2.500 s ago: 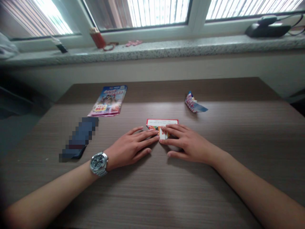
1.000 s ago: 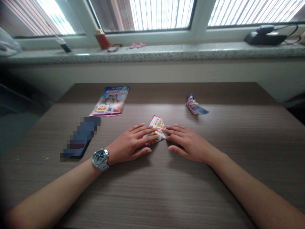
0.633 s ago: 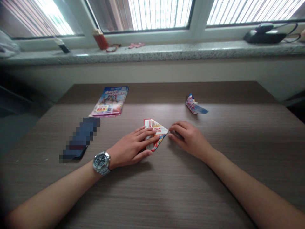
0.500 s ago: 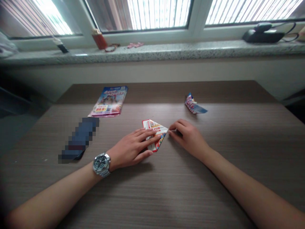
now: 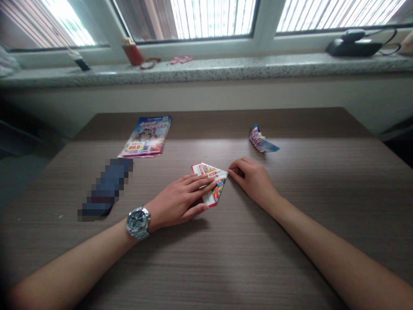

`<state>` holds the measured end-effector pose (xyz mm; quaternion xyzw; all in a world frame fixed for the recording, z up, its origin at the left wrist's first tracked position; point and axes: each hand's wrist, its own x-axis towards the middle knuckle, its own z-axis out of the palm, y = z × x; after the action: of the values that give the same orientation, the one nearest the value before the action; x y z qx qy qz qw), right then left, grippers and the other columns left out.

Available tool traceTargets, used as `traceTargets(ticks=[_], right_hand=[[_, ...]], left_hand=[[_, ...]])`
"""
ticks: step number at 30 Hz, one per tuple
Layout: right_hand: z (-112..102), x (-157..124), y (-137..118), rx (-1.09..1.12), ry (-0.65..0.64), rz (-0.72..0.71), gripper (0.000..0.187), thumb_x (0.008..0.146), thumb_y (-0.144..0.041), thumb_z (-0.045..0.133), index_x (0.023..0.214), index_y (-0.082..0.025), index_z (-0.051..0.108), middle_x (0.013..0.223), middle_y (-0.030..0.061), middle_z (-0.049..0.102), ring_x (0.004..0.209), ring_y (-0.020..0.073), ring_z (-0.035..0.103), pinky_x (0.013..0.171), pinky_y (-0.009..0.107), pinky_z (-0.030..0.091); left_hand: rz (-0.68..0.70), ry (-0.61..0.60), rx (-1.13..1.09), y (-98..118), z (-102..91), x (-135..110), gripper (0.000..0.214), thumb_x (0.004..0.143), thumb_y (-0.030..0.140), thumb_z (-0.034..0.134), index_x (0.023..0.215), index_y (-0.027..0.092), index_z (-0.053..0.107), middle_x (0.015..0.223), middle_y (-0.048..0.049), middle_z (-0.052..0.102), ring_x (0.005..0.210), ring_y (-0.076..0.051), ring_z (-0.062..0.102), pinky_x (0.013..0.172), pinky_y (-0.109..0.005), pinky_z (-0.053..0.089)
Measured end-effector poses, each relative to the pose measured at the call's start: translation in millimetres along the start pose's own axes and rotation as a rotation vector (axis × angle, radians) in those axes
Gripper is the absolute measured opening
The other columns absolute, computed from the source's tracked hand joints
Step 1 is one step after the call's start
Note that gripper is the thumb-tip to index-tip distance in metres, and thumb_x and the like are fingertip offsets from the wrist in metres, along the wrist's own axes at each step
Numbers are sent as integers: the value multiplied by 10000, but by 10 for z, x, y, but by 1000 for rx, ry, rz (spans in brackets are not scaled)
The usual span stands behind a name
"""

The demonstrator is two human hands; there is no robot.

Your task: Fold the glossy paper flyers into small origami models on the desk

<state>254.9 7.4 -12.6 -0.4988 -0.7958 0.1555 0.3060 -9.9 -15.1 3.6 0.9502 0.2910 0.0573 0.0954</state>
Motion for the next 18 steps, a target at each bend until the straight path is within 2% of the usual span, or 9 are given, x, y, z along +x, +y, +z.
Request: traceTargets(ticks=[12, 18], right_hand=[[11, -10, 0, -17, 14, -7, 163, 916, -322, 639, 806, -203, 654, 765, 37, 613, 673, 181, 585, 598, 307, 466], [-1, -23, 1, 5, -30, -16, 176, 929, -321, 628, 804, -201, 659, 760, 40, 610, 665, 181, 582, 597, 313, 464]], left_hand=[[-9, 11, -1, 3, 15, -6, 571, 1040, 526, 360, 1533, 240, 380, 1574, -57, 419, 1440, -242, 396, 1201, -410, 282], [-18, -4, 3, 4, 7, -6, 581, 1041, 539, 345, 1539, 242, 368, 1585, -42, 404, 1452, -231, 376, 1214, -400, 250]])
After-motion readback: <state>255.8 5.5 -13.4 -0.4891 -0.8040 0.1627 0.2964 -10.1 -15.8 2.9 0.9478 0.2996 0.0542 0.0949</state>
